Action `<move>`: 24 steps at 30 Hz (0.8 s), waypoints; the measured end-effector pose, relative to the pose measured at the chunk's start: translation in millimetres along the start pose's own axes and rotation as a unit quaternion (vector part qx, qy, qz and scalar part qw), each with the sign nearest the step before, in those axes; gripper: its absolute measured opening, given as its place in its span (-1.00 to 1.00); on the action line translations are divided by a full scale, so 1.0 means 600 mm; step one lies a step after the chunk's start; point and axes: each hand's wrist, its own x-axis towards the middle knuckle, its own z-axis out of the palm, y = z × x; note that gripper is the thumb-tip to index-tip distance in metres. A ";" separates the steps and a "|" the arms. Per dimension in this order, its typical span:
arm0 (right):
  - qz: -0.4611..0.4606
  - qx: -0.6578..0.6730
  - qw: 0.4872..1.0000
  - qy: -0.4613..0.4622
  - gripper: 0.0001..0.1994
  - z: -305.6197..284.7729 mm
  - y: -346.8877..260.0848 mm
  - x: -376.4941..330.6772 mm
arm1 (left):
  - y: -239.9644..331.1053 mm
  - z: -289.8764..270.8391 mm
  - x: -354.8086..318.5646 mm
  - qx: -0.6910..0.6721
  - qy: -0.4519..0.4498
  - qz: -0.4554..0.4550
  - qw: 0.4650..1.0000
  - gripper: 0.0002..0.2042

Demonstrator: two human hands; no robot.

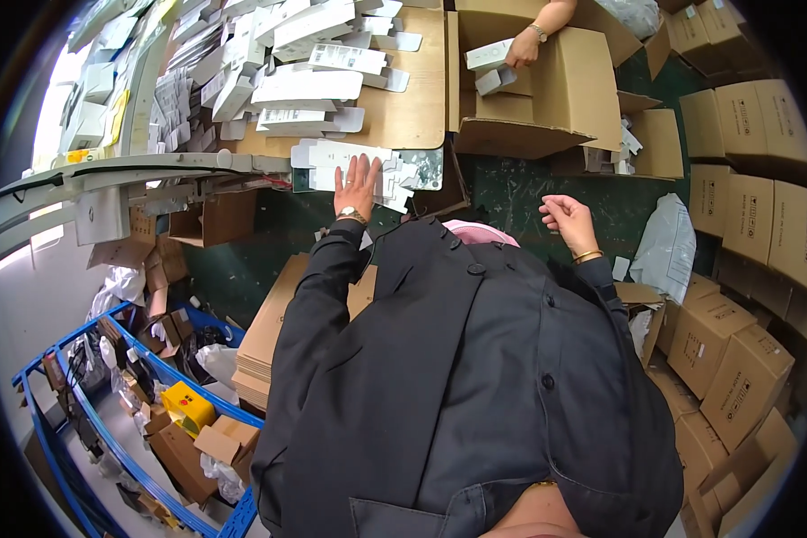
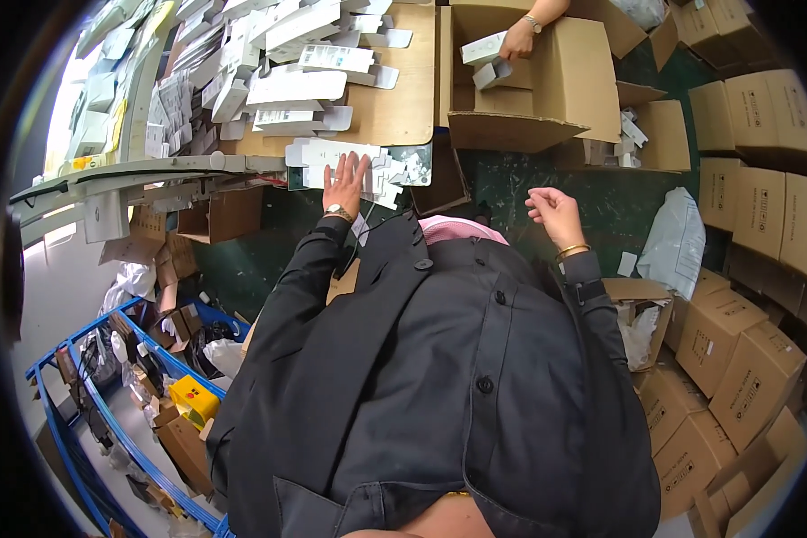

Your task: The person picks up a stack of flat white boxes, then repeatedly folds and assembles individual boxes before placing them into a larger shipping container.

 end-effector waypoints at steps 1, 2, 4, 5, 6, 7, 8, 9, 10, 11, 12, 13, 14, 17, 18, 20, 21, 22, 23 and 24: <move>-0.001 -0.001 1.000 -0.006 -0.78 0.012 -0.004 0.001 | -0.002 0.013 0.006 -0.032 0.011 0.005 0.999 -0.21; -0.001 -0.003 1.000 -0.002 -0.78 0.019 -0.005 0.000 | 0.000 0.021 0.015 -0.065 0.023 0.012 0.998 -0.19; 0.007 -0.025 0.999 -0.027 -0.76 0.035 -0.006 -0.003 | -0.010 0.035 0.033 -0.101 0.038 0.023 0.994 -0.18; 0.010 -0.036 0.999 -0.039 -0.75 0.044 -0.006 -0.005 | -0.021 0.042 0.041 -0.081 0.043 0.034 0.995 -0.17; 0.010 -0.036 0.999 -0.034 -0.75 0.053 -0.006 -0.006 | -0.033 0.047 0.047 -0.061 0.049 0.043 0.996 -0.16; 0.006 -0.039 0.998 -0.039 -0.75 0.058 -0.006 -0.007 | -0.034 0.047 0.056 -0.043 0.055 0.054 0.996 -0.14; 0.002 -0.041 0.998 -0.044 -0.76 0.064 -0.007 -0.007 | -0.035 0.047 0.061 -0.046 0.059 0.058 0.996 -0.14; 0.000 -0.041 0.998 -0.045 -0.76 0.067 -0.006 -0.010 | -0.035 0.031 0.070 -0.054 0.027 0.070 0.996 -0.10; 0.002 -0.040 0.999 -0.036 -0.76 0.070 -0.007 -0.014 | -0.037 0.014 0.077 -0.061 -0.005 0.082 0.995 -0.05; 0.003 -0.040 0.999 -0.027 -0.76 0.072 -0.007 -0.017 | -0.039 -0.003 0.084 -0.067 -0.037 0.094 0.993 0.01; 0.003 -0.039 0.999 -0.020 -0.76 0.076 -0.011 -0.019 | -0.044 -0.024 0.090 -0.067 -0.034 0.099 0.992 0.01; 0.004 -0.038 0.999 -0.013 -0.76 0.081 -0.015 -0.021 | -0.046 -0.045 0.097 -0.085 -0.057 0.094 0.990 0.08; 0.003 -0.037 0.999 -0.007 -0.76 0.086 -0.016 -0.023 | -0.045 -0.063 0.102 -0.103 -0.079 0.089 0.987 0.15; 0.000 -0.037 0.999 -0.002 -0.76 0.102 -0.022 -0.025 | -0.038 -0.072 0.102 -0.123 -0.089 0.087 0.985 0.25; -0.004 -0.036 0.999 0.002 -0.76 0.109 -0.023 -0.027 | -0.036 -0.070 0.098 -0.127 -0.079 0.083 0.985 0.27; -0.008 -0.018 1.000 0.001 -0.76 0.121 -0.026 -0.027 | -0.024 -0.084 0.109 -0.129 -0.062 0.088 0.986 0.30; -0.010 -0.009 1.000 0.000 -0.77 0.124 -0.028 -0.023 | -0.013 -0.091 0.110 -0.156 -0.059 0.066 0.984 0.31; -0.012 -0.006 1.000 0.008 -0.77 0.126 -0.028 -0.021 | -0.001 -0.100 0.108 -0.183 -0.058 0.044 0.980 0.32; -0.012 -0.012 1.000 0.011 -0.77 0.126 -0.028 -0.019 | 0.011 -0.109 0.114 -0.210 -0.058 0.023 0.976 0.33; -0.011 -0.018 1.000 0.010 -0.77 0.132 -0.028 -0.019 | 0.017 -0.110 0.122 -0.208 -0.056 0.028 0.976 0.33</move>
